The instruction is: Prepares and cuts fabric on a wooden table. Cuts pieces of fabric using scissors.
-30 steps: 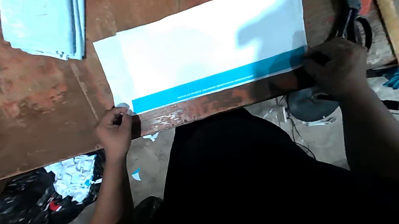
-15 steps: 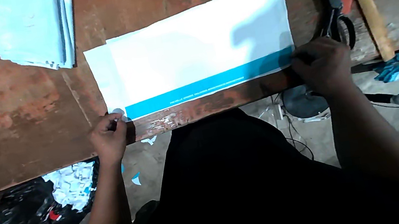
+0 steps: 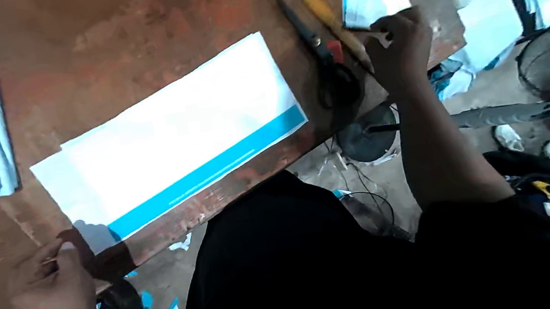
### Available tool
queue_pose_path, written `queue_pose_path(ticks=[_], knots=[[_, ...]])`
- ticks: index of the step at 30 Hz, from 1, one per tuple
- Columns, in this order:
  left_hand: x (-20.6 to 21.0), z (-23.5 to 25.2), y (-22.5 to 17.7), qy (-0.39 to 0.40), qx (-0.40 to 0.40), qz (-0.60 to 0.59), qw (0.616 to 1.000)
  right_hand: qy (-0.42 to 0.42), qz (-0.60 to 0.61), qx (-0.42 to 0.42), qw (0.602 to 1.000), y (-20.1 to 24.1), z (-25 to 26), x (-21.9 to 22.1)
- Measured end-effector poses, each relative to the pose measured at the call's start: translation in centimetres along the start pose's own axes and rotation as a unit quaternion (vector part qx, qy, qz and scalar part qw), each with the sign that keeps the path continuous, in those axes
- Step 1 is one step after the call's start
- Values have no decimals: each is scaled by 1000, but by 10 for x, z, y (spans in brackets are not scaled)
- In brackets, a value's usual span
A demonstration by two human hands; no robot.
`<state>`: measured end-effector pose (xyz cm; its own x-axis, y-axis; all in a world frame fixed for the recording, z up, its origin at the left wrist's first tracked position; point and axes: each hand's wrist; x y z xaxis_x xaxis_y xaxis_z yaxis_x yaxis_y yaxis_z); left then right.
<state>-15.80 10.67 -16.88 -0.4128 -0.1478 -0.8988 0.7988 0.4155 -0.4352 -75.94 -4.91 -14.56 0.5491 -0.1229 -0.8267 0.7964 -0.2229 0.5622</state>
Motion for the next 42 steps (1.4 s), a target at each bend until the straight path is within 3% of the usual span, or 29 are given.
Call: queue_pose_path(ticks=[3,6,8,12,14,16,19,26,28,30,32,34,36,39,42], knots=[[5,-3,-32,-25,17,-44,999,-10,-12,-3,1000,-27,48,-8],[20,-11,-72,1,57,-52,997,4,-34,-22,999,-29,96,-6],[33,-18,-96,22,109,-39,993,46,-63,0,997,-17,122,-10],[48,-37,-157,10,204,-42,978,110,-39,-37,992,-13,147,-18],[55,-46,-181,-2,236,-75,969,95,-16,-86,992,-15,138,-28],[64,-52,-203,-6,253,-112,961,47,13,-187,981,-22,124,-34],[75,-52,-245,1,294,-157,943,-8,53,-342,938,-7,87,-42],[68,-40,-335,33,464,-208,860,135,197,-552,799,108,-20,-67],[63,-40,-329,81,487,-258,830,147,269,-545,781,125,-37,-64],[60,-38,-306,179,486,-320,793,166,344,-497,779,131,-46,-55],[63,-40,-274,247,444,-385,770,205,400,-429,783,134,-55,-40],[64,-49,-247,280,384,-417,775,254,430,-361,788,138,-70,-20],[65,-58,-228,291,361,-401,790,283,435,-318,793,147,-89,4],[71,-63,-208,253,364,-377,813,309,394,-321,804,165,-112,27],[66,-54,-185,236,350,-420,804,307,377,-328,810,182,-125,37]])
Point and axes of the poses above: each hand's wrist, its own z-axis towards the middle knuckle, its own x-axis out of the palm, y = z × x, and after that the axes turned 12 degrees about z, right-handed
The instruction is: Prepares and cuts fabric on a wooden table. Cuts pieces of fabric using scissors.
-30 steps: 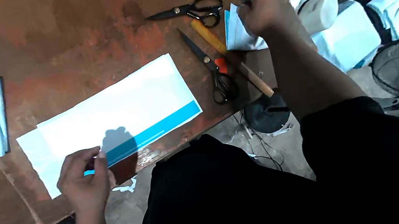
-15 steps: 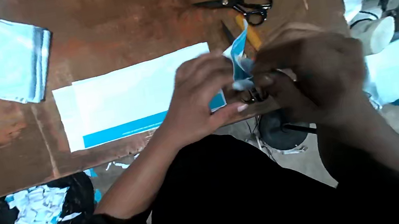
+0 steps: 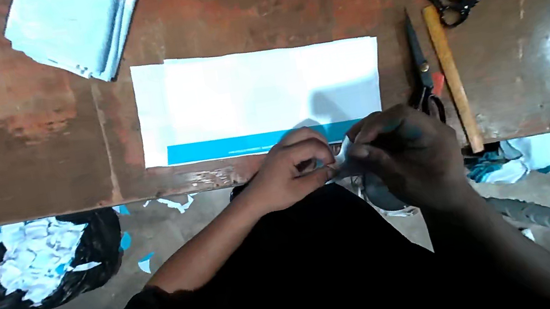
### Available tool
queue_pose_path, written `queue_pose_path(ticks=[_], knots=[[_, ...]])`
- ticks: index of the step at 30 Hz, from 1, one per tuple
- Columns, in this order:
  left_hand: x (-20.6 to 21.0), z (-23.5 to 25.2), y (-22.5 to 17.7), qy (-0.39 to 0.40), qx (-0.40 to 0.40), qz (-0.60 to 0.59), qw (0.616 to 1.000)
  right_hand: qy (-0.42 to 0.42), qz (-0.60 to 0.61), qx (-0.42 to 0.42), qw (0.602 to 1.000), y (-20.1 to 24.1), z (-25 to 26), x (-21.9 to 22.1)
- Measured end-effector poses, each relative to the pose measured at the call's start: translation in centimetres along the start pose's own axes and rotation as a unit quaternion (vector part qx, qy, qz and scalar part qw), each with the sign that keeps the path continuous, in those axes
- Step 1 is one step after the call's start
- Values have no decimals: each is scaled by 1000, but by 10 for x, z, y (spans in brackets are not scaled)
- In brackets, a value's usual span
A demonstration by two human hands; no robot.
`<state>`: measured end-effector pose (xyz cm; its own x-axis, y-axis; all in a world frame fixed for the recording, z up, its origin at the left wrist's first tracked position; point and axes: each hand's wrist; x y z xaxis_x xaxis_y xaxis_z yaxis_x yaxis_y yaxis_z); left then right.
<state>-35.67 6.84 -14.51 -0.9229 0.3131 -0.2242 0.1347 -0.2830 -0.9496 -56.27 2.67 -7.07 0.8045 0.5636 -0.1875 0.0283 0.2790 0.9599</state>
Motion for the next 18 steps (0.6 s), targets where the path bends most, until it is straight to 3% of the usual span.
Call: queue_pose_path(ticks=[4,8,11,18], knots=[[-28,-8,3,49,11,-27,998,2,-47,6,999,9,3,24],[-46,-16,1,70,52,59,994,5,-47,2,999,13,3,41],[-59,-19,5,83,71,12,994,-1,-57,19,998,10,0,44],[-87,-31,25,180,-45,43,982,-36,-139,70,987,-18,-3,30]])
Point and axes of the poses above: each hand's wrist, its own z-axis towards the middle knuckle, its own x-axis out of the palm, y = z × x, and after that the axes turned 12 degrees about z, right-handed
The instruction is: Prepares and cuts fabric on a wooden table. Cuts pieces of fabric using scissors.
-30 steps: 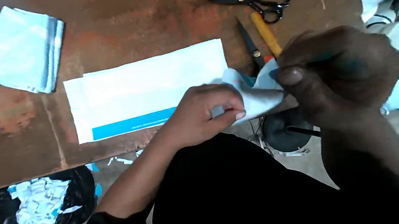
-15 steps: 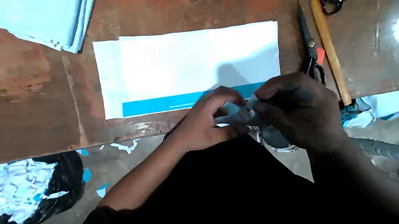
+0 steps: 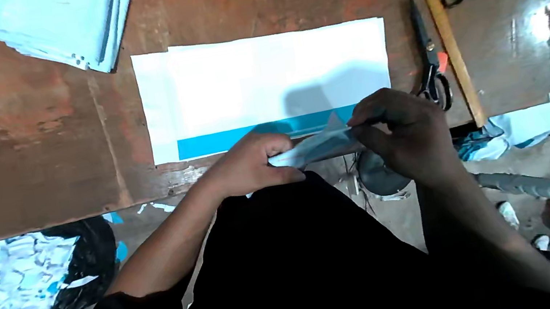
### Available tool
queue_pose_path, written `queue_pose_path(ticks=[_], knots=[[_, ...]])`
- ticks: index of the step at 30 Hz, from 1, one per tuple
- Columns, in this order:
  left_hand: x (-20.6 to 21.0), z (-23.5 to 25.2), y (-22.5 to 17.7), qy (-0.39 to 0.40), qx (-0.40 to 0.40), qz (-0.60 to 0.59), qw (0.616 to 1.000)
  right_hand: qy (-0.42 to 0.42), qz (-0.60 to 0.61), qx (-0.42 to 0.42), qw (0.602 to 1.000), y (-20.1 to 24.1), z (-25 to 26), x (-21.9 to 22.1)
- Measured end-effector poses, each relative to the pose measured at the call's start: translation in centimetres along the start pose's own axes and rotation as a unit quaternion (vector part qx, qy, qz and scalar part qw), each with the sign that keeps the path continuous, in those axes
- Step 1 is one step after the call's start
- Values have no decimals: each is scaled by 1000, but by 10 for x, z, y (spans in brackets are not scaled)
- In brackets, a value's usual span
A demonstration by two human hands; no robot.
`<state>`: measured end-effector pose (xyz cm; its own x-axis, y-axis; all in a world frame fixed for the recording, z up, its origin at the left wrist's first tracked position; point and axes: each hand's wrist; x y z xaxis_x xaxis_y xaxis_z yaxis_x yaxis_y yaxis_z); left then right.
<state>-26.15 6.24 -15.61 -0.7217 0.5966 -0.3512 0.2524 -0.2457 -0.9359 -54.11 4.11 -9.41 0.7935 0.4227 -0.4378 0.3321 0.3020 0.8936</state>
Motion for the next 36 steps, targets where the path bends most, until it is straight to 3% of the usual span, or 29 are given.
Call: queue_pose_path(ticks=[4,8,16,20,23,26,30,36], knots=[[-9,-22,22,-11,-50,16,999,-13,89,57,994,-28,-4,-5],[-31,-34,20,-62,-83,14,995,-32,153,50,986,-42,6,-17],[-99,6,15,-210,-159,191,946,-54,-15,56,997,-69,89,-47],[-114,19,3,-262,-162,307,900,-94,-5,26,995,-67,106,-52],[-104,16,3,-238,-179,374,878,-74,-1,18,997,-74,94,-42],[-79,11,17,-198,-209,384,877,-32,-86,19,996,-89,78,-30],[-49,1,38,-198,-204,335,898,-11,-106,79,991,-94,60,-17],[-25,-9,32,-219,-261,221,914,-23,-89,153,984,-91,38,-8]])
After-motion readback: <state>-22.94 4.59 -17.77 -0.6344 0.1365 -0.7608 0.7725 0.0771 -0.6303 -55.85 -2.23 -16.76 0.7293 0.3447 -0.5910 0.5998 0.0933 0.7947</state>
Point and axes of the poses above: each hand's wrist, its own z-axis towards the middle knuckle, its own x-axis out of the palm, y = z × x, and after that the axes turned 12 degrees about z, right-handed
